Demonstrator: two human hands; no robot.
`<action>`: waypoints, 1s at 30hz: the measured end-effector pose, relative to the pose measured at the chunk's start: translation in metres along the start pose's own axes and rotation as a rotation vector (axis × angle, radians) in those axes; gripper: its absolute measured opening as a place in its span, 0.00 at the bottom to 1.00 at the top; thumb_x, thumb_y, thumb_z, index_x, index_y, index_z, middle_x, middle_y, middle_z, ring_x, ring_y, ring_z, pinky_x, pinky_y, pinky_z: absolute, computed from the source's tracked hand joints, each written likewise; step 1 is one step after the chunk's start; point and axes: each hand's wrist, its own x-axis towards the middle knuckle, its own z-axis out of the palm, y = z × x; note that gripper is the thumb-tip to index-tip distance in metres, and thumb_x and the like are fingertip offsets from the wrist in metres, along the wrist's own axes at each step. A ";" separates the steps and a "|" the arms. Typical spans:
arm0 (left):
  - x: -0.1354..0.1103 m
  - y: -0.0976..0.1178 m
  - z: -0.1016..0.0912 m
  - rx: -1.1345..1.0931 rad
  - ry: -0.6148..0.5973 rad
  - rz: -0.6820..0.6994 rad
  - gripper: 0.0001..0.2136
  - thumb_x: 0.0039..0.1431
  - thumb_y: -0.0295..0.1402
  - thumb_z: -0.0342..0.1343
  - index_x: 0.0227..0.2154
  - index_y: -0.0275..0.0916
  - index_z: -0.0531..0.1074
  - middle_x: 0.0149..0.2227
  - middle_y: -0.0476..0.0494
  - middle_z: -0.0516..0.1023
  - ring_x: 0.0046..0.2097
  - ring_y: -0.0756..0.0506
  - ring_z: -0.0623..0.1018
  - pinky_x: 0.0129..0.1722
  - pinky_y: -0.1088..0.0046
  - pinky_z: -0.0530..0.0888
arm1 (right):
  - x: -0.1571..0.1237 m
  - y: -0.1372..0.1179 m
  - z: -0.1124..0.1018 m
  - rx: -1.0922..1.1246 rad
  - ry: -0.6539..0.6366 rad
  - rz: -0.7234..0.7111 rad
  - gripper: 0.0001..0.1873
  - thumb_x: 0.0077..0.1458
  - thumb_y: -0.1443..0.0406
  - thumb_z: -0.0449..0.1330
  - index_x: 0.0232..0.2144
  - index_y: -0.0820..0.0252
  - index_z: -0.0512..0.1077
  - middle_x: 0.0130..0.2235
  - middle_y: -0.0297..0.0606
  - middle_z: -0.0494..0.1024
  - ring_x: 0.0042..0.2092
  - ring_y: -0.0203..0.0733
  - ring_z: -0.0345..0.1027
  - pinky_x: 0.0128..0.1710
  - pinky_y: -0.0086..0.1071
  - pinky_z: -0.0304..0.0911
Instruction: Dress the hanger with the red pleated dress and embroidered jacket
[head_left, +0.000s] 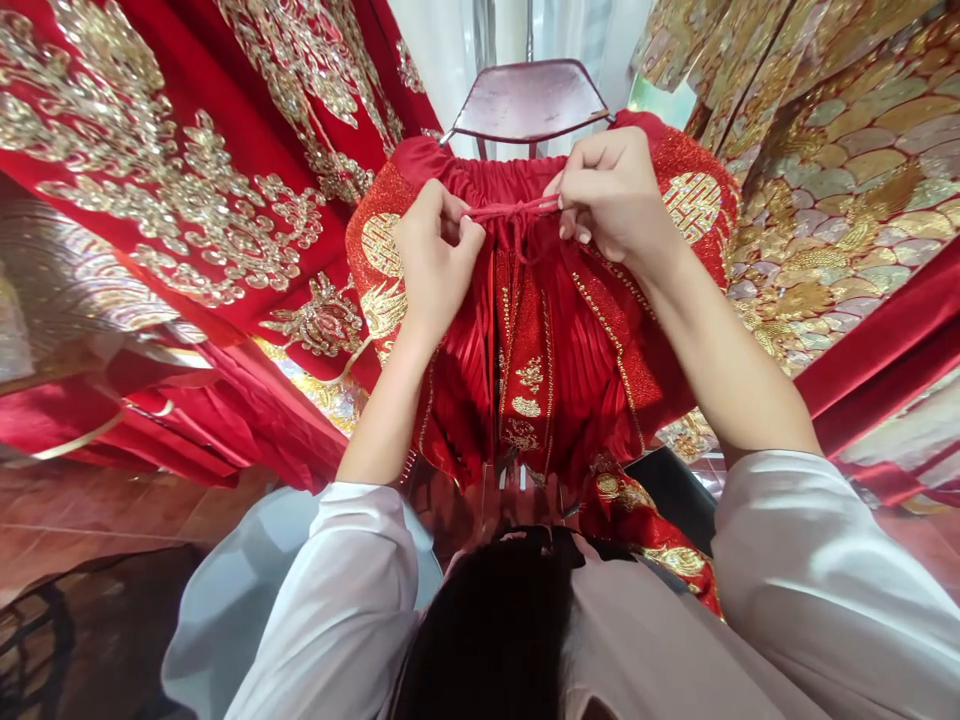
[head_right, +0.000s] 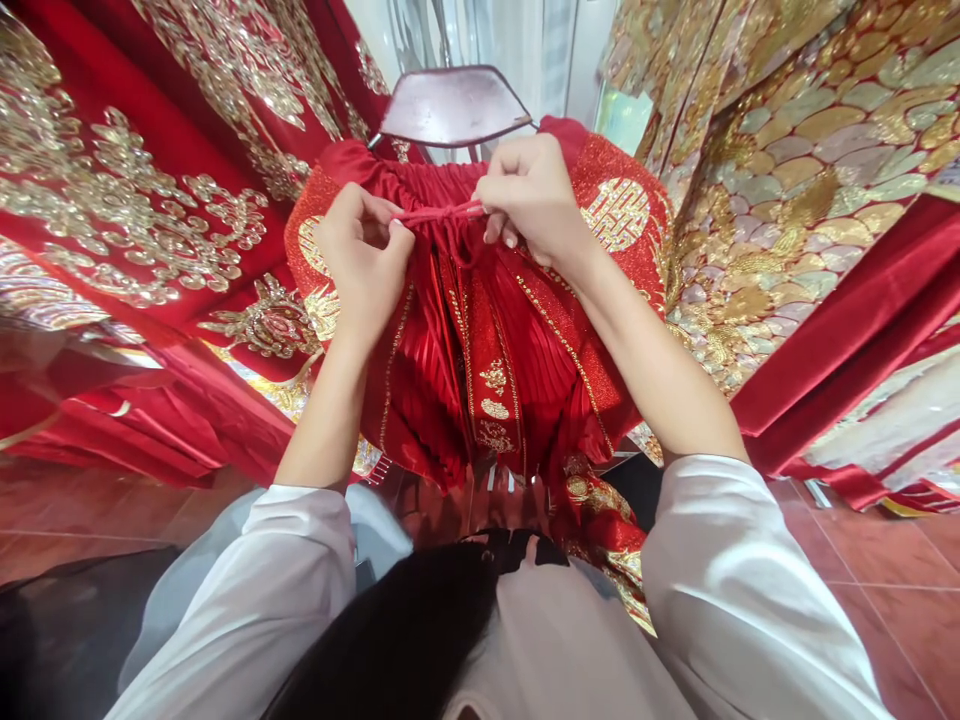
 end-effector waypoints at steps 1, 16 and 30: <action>0.001 0.003 0.000 -0.021 0.003 0.005 0.14 0.55 0.43 0.58 0.24 0.43 0.60 0.29 0.47 0.69 0.34 0.46 0.71 0.32 0.66 0.67 | 0.001 0.001 0.000 0.038 0.000 0.013 0.09 0.35 0.69 0.54 0.10 0.55 0.59 0.14 0.32 0.63 0.17 0.33 0.56 0.14 0.28 0.43; 0.011 -0.004 -0.005 -0.328 -0.342 -0.242 0.19 0.57 0.49 0.54 0.22 0.42 0.58 0.16 0.54 0.54 0.19 0.54 0.62 0.18 0.75 0.61 | -0.006 -0.012 -0.007 0.095 -0.112 0.129 0.07 0.33 0.71 0.52 0.11 0.58 0.58 0.12 0.28 0.56 0.13 0.26 0.39 0.13 0.27 0.32; 0.013 -0.004 -0.021 -0.183 -0.266 -0.089 0.18 0.53 0.51 0.58 0.23 0.42 0.63 0.19 0.50 0.58 0.28 0.47 0.70 0.29 0.69 0.67 | -0.010 -0.007 -0.029 0.000 -0.139 0.118 0.10 0.43 0.68 0.64 0.25 0.58 0.64 0.14 0.25 0.63 0.17 0.28 0.53 0.18 0.25 0.45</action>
